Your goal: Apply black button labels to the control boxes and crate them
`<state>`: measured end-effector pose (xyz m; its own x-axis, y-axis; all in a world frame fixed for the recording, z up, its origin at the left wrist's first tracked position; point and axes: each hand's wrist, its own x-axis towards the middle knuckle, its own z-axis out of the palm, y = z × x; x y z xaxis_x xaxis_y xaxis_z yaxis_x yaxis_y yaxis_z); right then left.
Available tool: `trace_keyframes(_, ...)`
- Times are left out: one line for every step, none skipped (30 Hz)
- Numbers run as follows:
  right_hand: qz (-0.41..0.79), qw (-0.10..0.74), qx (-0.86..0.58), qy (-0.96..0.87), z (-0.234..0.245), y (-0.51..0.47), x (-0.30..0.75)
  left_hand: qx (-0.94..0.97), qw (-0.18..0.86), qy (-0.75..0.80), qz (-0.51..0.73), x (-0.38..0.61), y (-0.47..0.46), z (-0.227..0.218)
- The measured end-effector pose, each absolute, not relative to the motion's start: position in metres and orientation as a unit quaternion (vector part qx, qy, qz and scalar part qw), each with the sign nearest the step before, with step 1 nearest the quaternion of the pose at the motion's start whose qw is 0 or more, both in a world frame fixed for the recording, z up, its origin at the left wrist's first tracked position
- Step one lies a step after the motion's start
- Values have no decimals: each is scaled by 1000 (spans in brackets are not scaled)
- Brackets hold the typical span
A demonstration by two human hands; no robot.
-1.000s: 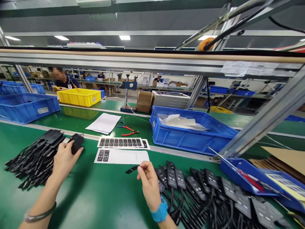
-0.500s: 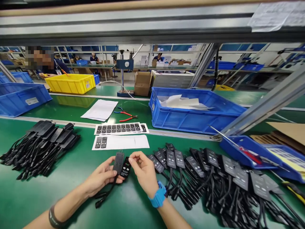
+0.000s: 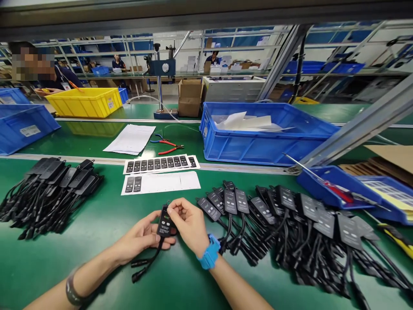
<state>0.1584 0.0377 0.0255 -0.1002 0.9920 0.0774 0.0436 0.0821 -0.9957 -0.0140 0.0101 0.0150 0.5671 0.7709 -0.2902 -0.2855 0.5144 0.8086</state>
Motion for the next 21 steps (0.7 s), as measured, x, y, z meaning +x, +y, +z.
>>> trace_keyframes(493, 482, -467, -553, 25, 38, 158, 370, 805, 330, 327, -14, 10, 15)
trace_keyframes(494, 482, -469, -551, 24, 38, 158, 372, 804, 330, 327, -14, 10, 14)
trace_keyframes(494, 483, -472, -548, 24, 37, 158, 374, 803, 330, 327, -14, 9, 14)
trace_keyframes(494, 483, -475, -545, 23, 37, 157, 376, 801, 331, 328, -14, 9, 13)
trace_keyframes(493, 483, -478, -544, 23, 37, 157, 378, 799, 332, 330, -14, 9, 12)
trace_keyframes(492, 483, -480, -542, 22, 37, 157, 381, 797, 332, 331, -14, 8, 11)
trace_keyframes(489, 484, -483, -541, 22, 37, 156, 384, 795, 333, 331, -13, 8, 10)
trace_keyframes(487, 484, -486, -541, 22, 37, 156, 388, 792, 335, 331, -13, 8, 10)
trace_keyframes(485, 485, -489, -540, 22, 37, 156, 392, 790, 336, 330, -12, 8, 9)
trace_keyframes(484, 484, -492, -538, 22, 37, 156, 397, 788, 337, 329, -12, 8, 9)
trace_keyframes(484, 484, -495, -536, 22, 36, 156, 401, 786, 337, 327, -11, 8, 9)
trace_keyframes(483, 483, -498, -534, 22, 36, 156, 405, 784, 337, 327, -11, 8, 9)
trace_keyframes(483, 482, -501, -532, 22, 36, 156, 407, 783, 336, 328, -10, 8, 9)
trace_keyframes(483, 481, -503, -531, 22, 36, 155, 409, 783, 335, 329, -10, 8, 9)
trace_keyframes(482, 481, -505, -530, 22, 36, 155, 410, 782, 333, 331, -9, 8, 9)
trace_keyframes(481, 480, -506, -531, 21, 36, 155, 411, 782, 330, 333, -9, 8, 8)
trace_keyframes(480, 478, -507, -533, 21, 36, 156, 412, 781, 329, 335, -9, 7, 8)
trace_keyframes(480, 475, -507, -536, 20, 36, 156, 414, 779, 328, 336, -9, 7, 8)
trace_keyframes(477, 472, -508, -541, 19, 36, 156, 419, 776, 330, 337, -9, 7, 8)
trace_keyframes(471, 470, -509, -546, 18, 36, 157, 425, 771, 334, 338, -9, 7, 9)
trace_keyframes(462, 468, -511, -553, 16, 36, 157, 429, 767, 337, 338, -9, 7, 9)
